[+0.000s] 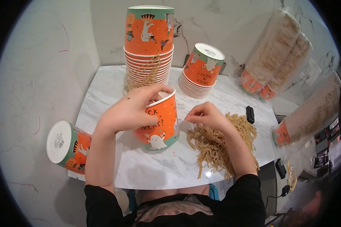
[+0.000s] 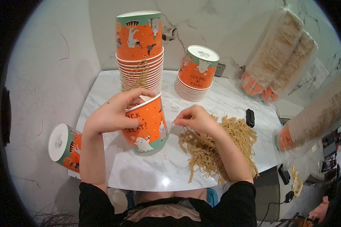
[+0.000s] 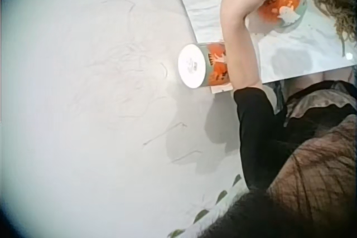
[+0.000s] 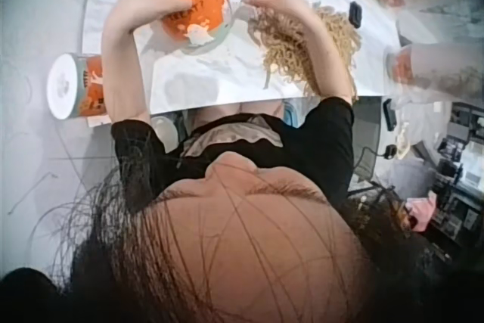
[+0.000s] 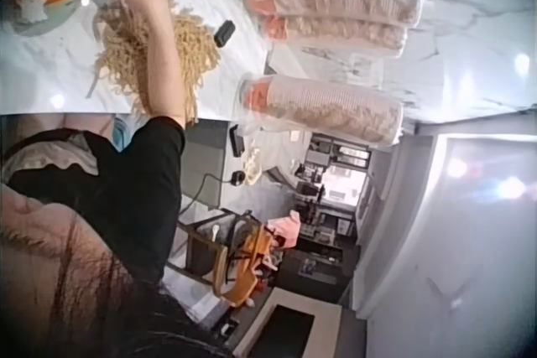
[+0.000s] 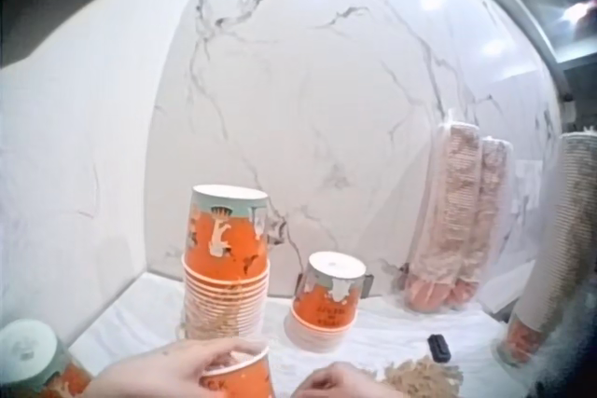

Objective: Attaching string handles to decorative paper buckets for assembly.

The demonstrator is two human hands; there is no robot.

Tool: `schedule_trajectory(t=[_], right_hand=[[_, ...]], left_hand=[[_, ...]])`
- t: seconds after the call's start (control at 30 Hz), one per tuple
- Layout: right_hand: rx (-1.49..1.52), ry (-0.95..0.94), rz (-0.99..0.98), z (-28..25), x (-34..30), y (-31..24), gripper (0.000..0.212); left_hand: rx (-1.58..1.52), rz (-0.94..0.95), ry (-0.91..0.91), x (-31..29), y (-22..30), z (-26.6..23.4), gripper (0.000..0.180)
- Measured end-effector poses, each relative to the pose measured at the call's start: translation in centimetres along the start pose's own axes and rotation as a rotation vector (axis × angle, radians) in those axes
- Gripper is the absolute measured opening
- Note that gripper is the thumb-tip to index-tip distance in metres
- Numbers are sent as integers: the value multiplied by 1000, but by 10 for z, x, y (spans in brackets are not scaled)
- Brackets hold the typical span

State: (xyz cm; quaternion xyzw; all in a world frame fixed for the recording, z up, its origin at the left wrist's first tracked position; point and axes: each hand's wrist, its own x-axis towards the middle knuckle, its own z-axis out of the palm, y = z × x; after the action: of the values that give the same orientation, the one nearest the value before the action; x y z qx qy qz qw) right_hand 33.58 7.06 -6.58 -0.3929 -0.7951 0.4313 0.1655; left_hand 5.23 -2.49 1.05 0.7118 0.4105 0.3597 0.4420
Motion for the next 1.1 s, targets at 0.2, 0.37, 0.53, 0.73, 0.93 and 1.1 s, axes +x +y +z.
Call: schedule_trajectory(t=[0.2,0.37,0.53,0.73,0.93,1.1], right_hand=[[266,51,-194,-32,15,-75,16],[71,276,-437,-7,27,-162,19],[13,374,-955,22,53,-219,12],[-315,428,-686,30,32,-171,9],[-309,562,-503,17,8,-126,10],[-357,495,-445,16,8,-122,11]], left_hand=[[209,101,9,2,-13,1,40],[27,-118,129,5,-4,0,34],[68,-205,248,2,-1,1,35],[-221,-203,308,6,3,-4,39],[-274,-229,305,18,-14,-2,58],[-232,-173,259,18,-9,5,37]])
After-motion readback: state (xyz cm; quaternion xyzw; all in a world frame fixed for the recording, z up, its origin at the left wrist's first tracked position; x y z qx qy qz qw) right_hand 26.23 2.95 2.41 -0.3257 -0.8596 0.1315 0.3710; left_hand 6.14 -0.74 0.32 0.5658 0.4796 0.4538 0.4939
